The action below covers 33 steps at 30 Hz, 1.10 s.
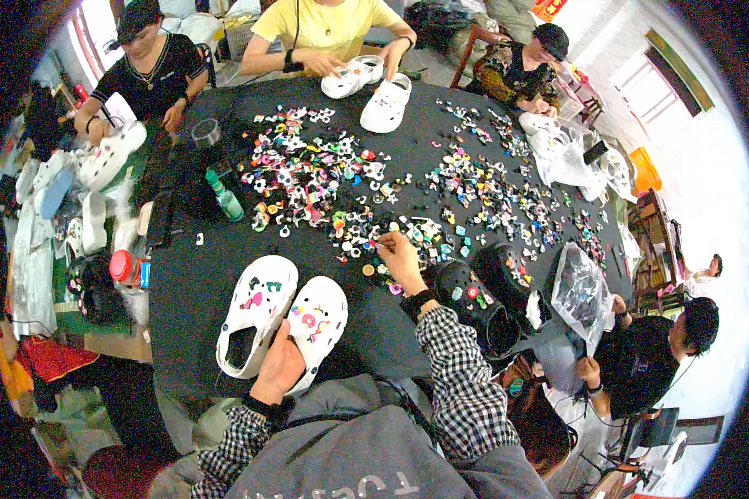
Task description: The recorder is attaching decorative charms to white and black foam clogs (shoes) at a workstation with several other workers.
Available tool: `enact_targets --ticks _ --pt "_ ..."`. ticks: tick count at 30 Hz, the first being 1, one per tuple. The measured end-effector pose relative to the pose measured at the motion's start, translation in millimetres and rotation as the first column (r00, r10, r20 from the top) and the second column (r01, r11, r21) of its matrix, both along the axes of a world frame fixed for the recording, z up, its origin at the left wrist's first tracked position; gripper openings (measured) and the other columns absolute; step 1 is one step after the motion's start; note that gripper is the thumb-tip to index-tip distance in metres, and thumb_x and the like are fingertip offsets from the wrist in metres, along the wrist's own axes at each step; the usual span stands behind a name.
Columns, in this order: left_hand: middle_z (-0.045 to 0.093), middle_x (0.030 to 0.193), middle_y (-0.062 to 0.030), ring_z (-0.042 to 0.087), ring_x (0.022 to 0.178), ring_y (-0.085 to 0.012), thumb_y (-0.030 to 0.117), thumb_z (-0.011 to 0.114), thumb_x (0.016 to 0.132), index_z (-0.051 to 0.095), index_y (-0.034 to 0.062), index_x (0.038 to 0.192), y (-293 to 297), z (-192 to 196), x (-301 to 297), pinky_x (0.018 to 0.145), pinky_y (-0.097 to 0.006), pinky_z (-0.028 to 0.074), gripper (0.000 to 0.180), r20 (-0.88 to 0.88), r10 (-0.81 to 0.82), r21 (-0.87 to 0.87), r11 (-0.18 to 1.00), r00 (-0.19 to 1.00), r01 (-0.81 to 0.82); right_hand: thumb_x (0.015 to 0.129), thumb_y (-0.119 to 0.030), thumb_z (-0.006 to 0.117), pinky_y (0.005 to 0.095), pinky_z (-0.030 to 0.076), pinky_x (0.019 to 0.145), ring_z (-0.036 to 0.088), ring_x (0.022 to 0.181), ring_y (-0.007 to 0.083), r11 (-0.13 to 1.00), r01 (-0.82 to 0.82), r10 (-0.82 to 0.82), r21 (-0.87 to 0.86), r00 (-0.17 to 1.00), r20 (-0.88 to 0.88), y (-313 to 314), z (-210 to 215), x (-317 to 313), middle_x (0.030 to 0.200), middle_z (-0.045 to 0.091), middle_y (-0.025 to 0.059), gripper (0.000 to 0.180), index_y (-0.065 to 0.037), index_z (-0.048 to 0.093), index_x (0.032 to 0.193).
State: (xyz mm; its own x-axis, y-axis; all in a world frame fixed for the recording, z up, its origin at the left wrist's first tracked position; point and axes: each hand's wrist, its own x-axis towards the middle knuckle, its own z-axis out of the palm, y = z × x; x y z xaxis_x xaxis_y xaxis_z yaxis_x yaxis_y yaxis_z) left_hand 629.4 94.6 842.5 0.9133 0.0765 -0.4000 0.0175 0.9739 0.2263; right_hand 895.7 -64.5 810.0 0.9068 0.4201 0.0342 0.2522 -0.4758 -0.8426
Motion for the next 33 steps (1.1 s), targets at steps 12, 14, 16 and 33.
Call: enact_targets --ticks 12,14,16,33 --pt "0.041 0.142 -0.0158 0.041 0.131 -0.0284 0.019 0.038 0.101 0.029 -0.0022 0.142 1.7 -4.6 0.5 0.111 -0.043 0.033 0.047 -0.014 0.014 0.027 1.000 1.000 -0.013 0.085 -0.011 0.064 0.0286 0.052 0.070 0.064 0.081 0.0132 0.874 -0.408 0.484 0.263 0.774 -0.409 32.8 37.1 -73.1 0.084 0.065 0.0052 0.019 0.001 0.065 0.099" --pt "0.043 0.141 -0.0155 0.043 0.129 -0.0274 0.019 0.039 0.100 0.030 -0.0025 0.141 2.2 -5.3 1.7 0.110 -0.042 0.035 0.047 -0.016 -0.008 0.017 1.000 1.000 0.008 0.085 -0.012 0.065 0.0288 0.052 0.070 0.064 0.080 0.0136 0.861 -0.440 0.508 0.256 0.776 -0.374 43.4 39.8 -78.5 0.084 0.066 0.0062 0.019 0.001 0.065 0.098" --pt "0.045 0.139 -0.0152 0.045 0.128 -0.0264 0.020 0.039 0.099 0.031 -0.0028 0.140 4.8 -11.7 -3.0 0.109 -0.041 0.036 0.047 -0.021 -0.018 0.012 1.000 1.000 0.019 0.084 -0.012 0.065 0.0290 0.052 0.071 0.065 0.079 0.0139 0.841 -0.479 0.541 0.252 0.770 -0.339 59.2 51.1 -85.2 0.084 0.067 0.0072 0.018 0.001 0.066 0.097" --pt "0.054 0.130 -0.0112 0.053 0.119 -0.0239 0.020 0.047 0.091 0.039 -0.0002 0.136 9.5 -14.7 -5.3 0.103 -0.039 0.041 0.051 -0.132 -0.092 0.085 0.991 0.987 0.104 0.069 -0.023 0.075 0.0381 0.051 0.068 0.066 0.076 0.0267 0.472 -0.843 0.824 -0.257 0.526 -0.212 110.0 57.3 -58.1 0.081 0.069 0.0111 0.026 -0.003 0.068 0.085"
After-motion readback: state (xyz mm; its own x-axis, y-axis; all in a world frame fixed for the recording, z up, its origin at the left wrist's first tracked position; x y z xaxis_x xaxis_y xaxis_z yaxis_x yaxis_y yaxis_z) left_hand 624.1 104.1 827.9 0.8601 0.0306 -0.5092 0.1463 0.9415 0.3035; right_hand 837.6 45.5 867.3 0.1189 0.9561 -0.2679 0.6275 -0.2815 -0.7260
